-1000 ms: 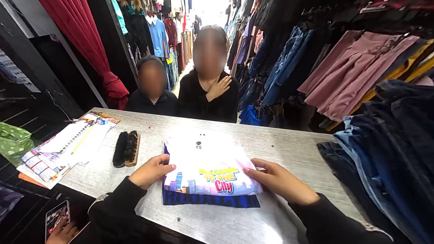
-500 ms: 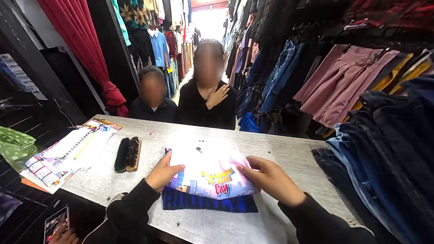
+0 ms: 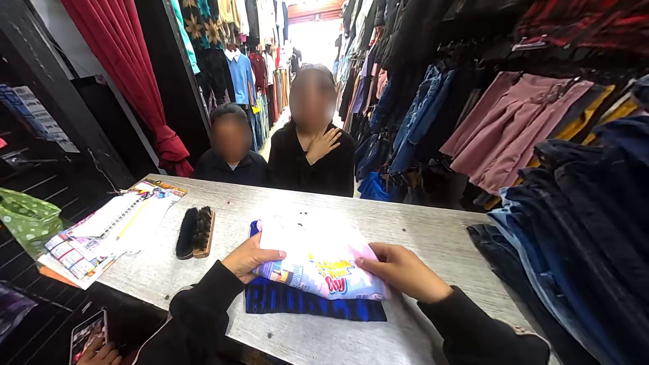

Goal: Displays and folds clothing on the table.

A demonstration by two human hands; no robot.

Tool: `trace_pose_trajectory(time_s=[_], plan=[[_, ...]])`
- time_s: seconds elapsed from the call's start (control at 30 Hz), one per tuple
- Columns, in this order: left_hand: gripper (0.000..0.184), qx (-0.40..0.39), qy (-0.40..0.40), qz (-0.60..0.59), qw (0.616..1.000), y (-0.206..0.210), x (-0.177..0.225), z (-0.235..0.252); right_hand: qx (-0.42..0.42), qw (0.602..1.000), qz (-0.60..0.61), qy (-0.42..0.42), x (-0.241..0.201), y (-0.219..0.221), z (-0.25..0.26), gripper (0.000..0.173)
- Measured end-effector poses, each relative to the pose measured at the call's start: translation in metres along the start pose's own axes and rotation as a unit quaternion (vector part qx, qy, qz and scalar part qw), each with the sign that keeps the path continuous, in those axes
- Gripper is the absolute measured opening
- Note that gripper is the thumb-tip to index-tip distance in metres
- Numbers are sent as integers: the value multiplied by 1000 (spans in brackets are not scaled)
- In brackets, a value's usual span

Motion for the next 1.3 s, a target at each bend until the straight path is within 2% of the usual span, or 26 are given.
trace_pose_trajectory(time_s=[0.13,0.2,0.3,0.37,0.43,0.5,0.6,0.67,0.73,0.8,0.87,0.93,1.0,1.03,1.1,1.17,1.23,1.3], plan=[[46,51,93,52,993,6,31,-25,120,987,56,-92,-18,-9,-13,15],[47,62,114,68,989,-1,40,-40,137,981,83,-114,-30,-11,-21,15],[46,71,81,93,990,-24,22,-41,84,987,113,-83,-24,0,-29,17],[48,73,32,130,988,-38,-8,-32,22,993,116,-27,-5,16,-31,20],[45,84,13,124,989,-44,-25,-28,2,991,129,20,5,22,-30,16],[32,119,28,95,988,-43,-24,-29,12,987,156,27,1,19,-29,20],[46,121,46,79,988,-41,-24,-28,24,987,158,36,-1,12,-32,23],[52,90,33,90,991,-44,-28,-26,-15,991,121,46,1,11,-32,18],[37,82,35,116,989,-50,-25,-24,-46,994,84,53,-1,9,-28,21],[20,133,76,217,964,-54,-15,-19,-23,997,50,57,-6,7,-14,36],[21,184,110,278,936,-53,-8,-14,1,997,32,67,-8,13,2,43],[20,216,124,215,944,-42,-7,-8,30,998,38,47,-8,21,14,33],[27,227,135,86,961,-30,-8,-2,80,992,94,7,-8,23,17,19],[31,230,139,48,962,-25,-8,-1,107,987,121,-12,-8,20,18,18],[39,232,133,31,963,-19,-11,2,143,981,133,-19,-7,13,21,17],[46,218,102,58,969,-22,-22,6,127,989,79,-8,-1,13,22,24],[54,221,104,115,963,-29,-27,3,96,994,22,-37,2,13,14,39],[68,233,187,227,927,-39,-28,-15,103,982,-17,-156,4,8,-6,53]])
Point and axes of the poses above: each hand's wrist, its own z-axis towards the middle knuckle, its own y-axis out of the palm, x = y × z, the point moved 2 cm from there along z, towards the middle knuckle, and after that the axes turned 13 degrees about x, right-handed, at the moved point
